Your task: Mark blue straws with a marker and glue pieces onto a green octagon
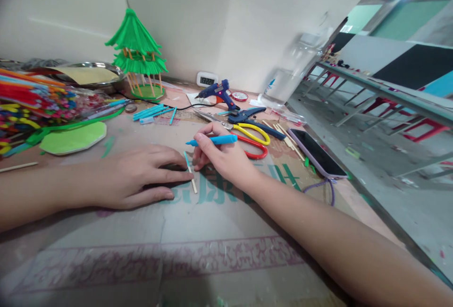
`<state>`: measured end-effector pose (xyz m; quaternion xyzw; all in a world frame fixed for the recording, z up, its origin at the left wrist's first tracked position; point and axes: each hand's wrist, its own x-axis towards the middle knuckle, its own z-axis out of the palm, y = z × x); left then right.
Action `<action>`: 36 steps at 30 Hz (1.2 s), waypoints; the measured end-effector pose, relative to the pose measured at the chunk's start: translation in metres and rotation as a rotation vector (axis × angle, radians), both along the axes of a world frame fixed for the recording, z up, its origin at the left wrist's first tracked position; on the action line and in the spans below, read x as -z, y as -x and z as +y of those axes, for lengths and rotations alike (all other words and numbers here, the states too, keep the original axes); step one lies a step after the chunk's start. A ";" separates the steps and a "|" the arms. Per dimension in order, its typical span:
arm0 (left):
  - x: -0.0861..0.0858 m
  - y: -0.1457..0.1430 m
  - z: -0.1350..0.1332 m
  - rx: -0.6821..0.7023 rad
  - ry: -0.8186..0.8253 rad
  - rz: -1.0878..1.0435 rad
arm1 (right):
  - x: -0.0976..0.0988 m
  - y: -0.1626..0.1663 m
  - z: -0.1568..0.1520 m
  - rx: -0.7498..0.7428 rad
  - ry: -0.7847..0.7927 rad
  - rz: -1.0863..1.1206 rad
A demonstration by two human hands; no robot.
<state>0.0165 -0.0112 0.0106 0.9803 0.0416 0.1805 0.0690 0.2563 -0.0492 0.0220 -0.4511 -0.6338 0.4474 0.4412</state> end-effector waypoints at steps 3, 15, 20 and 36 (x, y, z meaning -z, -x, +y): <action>0.000 0.000 0.001 -0.046 -0.034 0.036 | 0.001 0.000 0.000 0.003 -0.038 -0.021; -0.002 -0.005 -0.002 -0.071 -0.054 0.056 | 0.000 -0.001 0.012 0.090 -0.063 -0.182; -0.001 -0.005 -0.002 -0.089 -0.064 0.076 | 0.002 -0.001 0.015 0.073 -0.070 -0.202; 0.001 -0.005 -0.002 -0.079 -0.084 0.037 | 0.002 -0.003 0.015 0.055 -0.086 -0.286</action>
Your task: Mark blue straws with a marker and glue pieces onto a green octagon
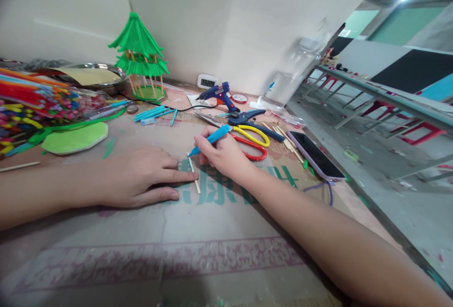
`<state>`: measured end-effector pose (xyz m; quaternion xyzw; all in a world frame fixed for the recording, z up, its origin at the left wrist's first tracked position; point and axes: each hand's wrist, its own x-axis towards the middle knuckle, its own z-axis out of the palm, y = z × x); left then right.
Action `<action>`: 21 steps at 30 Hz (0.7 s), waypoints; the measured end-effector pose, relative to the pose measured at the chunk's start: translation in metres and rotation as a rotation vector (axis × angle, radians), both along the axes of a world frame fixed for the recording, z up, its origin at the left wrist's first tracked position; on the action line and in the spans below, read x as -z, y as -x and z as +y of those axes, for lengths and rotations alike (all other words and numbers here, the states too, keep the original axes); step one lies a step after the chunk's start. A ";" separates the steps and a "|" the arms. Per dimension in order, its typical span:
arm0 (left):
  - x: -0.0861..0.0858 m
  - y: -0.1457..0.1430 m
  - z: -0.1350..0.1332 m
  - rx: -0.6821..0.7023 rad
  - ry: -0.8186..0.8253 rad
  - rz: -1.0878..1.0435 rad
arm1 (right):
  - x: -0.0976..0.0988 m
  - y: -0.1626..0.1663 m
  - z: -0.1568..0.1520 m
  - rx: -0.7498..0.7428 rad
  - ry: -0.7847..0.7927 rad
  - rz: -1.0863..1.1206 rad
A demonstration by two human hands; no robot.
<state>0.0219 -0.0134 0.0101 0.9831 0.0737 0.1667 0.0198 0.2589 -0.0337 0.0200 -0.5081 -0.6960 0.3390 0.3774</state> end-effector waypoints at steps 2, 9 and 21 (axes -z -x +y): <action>0.000 0.000 0.000 -0.002 -0.002 -0.002 | 0.001 0.000 0.001 0.008 0.009 0.012; 0.001 0.000 0.000 -0.017 0.026 0.014 | 0.001 0.001 0.002 0.008 0.016 0.020; 0.001 0.000 0.000 -0.010 0.006 0.002 | -0.001 0.002 0.000 0.001 0.015 0.031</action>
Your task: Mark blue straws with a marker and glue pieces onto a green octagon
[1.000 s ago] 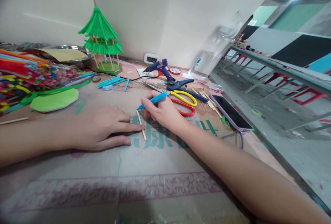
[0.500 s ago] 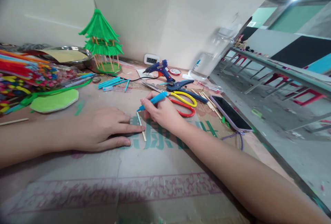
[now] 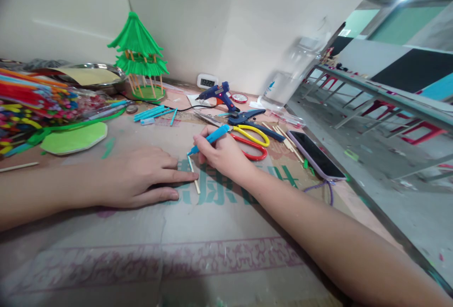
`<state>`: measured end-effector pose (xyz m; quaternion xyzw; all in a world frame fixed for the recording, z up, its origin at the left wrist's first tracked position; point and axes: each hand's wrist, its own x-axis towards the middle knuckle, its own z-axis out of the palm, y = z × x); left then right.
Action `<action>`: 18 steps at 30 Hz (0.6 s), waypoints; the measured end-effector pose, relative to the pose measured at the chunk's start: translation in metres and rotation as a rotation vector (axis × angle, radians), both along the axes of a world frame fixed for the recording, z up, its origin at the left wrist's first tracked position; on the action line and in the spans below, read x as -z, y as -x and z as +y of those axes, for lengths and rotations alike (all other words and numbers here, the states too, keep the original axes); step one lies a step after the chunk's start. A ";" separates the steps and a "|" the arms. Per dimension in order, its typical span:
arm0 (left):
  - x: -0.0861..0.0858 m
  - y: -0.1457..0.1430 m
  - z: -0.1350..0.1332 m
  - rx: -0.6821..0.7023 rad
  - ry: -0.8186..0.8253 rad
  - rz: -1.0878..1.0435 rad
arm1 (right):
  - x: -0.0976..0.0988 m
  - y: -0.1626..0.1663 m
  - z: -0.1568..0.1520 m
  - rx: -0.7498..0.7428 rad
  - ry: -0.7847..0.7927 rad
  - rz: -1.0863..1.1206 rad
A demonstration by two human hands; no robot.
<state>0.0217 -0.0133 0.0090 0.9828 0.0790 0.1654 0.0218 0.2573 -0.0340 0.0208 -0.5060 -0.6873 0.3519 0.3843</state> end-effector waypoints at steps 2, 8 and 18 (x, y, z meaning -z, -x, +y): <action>-0.001 0.000 0.000 -0.004 0.008 0.008 | -0.001 0.000 0.000 0.000 0.007 -0.007; -0.002 0.000 0.000 0.013 0.023 0.002 | -0.003 -0.001 -0.001 -0.019 0.071 -0.015; -0.001 0.000 0.000 -0.001 0.022 0.017 | -0.001 -0.001 -0.001 -0.016 0.035 -0.009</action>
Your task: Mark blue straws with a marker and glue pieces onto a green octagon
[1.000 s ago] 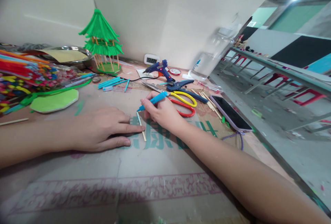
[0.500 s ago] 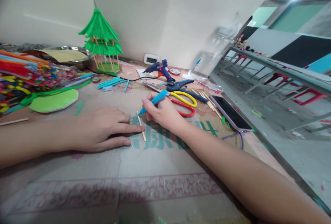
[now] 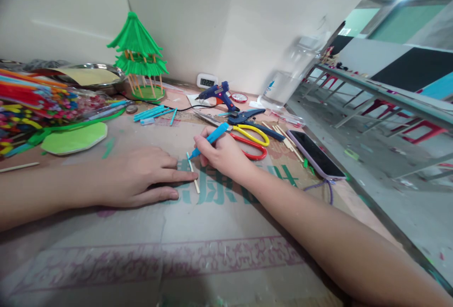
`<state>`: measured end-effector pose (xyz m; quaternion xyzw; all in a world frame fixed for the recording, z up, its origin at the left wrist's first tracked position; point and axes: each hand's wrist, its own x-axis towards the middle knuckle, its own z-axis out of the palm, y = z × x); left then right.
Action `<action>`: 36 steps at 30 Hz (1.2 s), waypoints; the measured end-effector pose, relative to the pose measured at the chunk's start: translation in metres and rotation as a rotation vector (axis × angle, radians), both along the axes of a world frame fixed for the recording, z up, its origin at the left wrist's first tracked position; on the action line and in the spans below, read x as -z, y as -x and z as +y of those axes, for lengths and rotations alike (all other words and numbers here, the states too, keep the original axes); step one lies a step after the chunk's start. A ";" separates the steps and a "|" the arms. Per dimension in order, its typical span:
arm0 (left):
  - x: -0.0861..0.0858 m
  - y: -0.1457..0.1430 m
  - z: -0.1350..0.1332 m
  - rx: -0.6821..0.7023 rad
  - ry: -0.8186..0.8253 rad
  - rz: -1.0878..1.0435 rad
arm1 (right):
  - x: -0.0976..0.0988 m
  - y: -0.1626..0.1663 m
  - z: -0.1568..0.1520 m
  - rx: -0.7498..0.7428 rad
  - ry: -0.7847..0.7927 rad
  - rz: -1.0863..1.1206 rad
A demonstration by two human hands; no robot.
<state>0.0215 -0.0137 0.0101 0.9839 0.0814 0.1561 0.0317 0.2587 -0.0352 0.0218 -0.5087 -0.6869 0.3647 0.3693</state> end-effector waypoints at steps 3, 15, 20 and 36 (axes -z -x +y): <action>0.000 0.000 0.000 0.008 0.000 0.004 | -0.003 0.000 -0.001 -0.032 0.036 -0.034; -0.001 0.000 0.000 0.008 -0.014 -0.001 | 0.000 0.001 -0.002 0.003 0.018 0.001; -0.001 0.000 0.000 0.002 -0.020 0.001 | -0.004 -0.001 -0.002 -0.028 0.023 -0.059; -0.001 0.001 0.000 0.005 0.047 -0.017 | 0.002 0.002 0.001 0.029 0.025 0.049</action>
